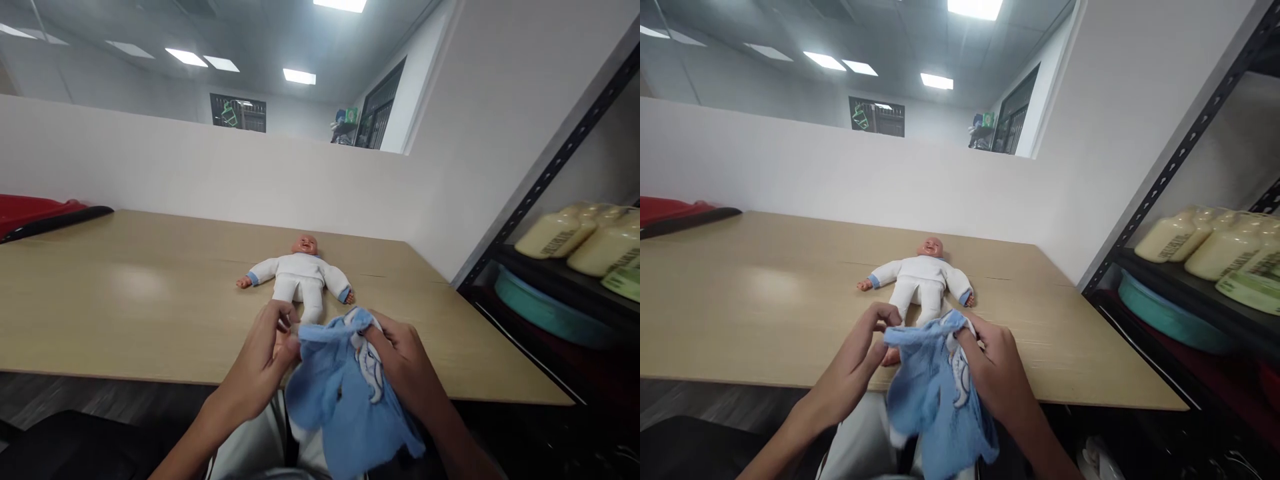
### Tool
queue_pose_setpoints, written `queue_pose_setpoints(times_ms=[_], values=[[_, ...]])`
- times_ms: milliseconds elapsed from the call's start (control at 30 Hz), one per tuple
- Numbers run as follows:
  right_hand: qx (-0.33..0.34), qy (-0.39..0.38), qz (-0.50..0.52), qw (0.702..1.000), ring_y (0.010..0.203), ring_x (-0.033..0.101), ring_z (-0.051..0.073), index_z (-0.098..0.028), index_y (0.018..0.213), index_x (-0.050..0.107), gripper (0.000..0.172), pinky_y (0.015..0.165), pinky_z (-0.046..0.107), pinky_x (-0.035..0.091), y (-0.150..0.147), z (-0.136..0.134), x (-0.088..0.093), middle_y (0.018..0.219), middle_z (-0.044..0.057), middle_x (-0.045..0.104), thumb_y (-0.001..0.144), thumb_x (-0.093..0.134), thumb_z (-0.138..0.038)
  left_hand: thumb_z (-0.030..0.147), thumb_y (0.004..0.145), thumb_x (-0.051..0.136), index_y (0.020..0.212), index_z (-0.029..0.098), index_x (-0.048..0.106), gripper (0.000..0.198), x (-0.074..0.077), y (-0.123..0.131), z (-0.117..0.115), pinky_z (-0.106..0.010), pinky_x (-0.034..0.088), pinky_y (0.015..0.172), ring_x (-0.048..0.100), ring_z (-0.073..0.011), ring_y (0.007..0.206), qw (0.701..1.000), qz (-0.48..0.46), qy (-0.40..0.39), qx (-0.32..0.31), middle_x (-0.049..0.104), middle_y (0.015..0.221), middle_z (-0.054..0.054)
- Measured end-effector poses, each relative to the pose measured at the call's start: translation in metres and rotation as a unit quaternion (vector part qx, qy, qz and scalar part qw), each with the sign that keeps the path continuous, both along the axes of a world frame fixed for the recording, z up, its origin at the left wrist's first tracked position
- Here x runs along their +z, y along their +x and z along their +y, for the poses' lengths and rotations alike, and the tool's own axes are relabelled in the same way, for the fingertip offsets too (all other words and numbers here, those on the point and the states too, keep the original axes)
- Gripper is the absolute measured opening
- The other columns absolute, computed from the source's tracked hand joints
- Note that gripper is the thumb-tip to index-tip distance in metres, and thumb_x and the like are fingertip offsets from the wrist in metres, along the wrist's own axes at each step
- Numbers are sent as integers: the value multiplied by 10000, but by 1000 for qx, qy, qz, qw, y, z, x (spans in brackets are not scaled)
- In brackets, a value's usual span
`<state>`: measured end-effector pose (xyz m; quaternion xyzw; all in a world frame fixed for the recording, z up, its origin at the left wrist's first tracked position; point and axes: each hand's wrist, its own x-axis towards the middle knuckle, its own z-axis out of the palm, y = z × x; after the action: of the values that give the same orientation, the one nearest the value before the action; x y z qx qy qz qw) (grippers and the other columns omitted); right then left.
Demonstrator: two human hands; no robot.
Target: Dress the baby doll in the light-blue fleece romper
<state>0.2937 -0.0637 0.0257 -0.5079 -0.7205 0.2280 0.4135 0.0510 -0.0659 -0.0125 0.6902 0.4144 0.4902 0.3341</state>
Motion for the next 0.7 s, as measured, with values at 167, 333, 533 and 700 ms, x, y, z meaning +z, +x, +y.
queue_pose_setpoints(times_ms=[167,333,533,700], values=[[106,-134,15,985,679,536,188,-217,652,573,379,589,278,399,-5,31,26,669,-3,599,949,539,-449,600,834,821,1444,346,538,718,24,8,-8,-420,466,1071,537,-350,1322,995,-18,-8,-101,594,1427,-86],[212,-183,-3,960,705,582,198,-223,674,654,382,671,294,477,3,53,34,731,13,689,936,519,-464,498,967,706,1269,252,683,390,26,18,24,-322,500,842,628,-226,910,996,-16,-40,-77,668,956,-20],[176,-98,-32,979,851,636,226,-209,801,713,438,807,326,517,11,55,33,838,29,717,1028,491,-512,525,940,730,1182,246,727,370,26,5,44,-342,513,869,640,-262,963,991,69,-12,-117,719,1053,-44],[203,-124,-33,971,1122,664,269,-257,1208,727,484,1041,428,515,9,60,30,1174,49,756,1045,459,-625,522,982,680,1343,286,650,432,27,-1,54,-377,419,1156,564,-302,1326,995,51,8,-90,657,1394,-67]])
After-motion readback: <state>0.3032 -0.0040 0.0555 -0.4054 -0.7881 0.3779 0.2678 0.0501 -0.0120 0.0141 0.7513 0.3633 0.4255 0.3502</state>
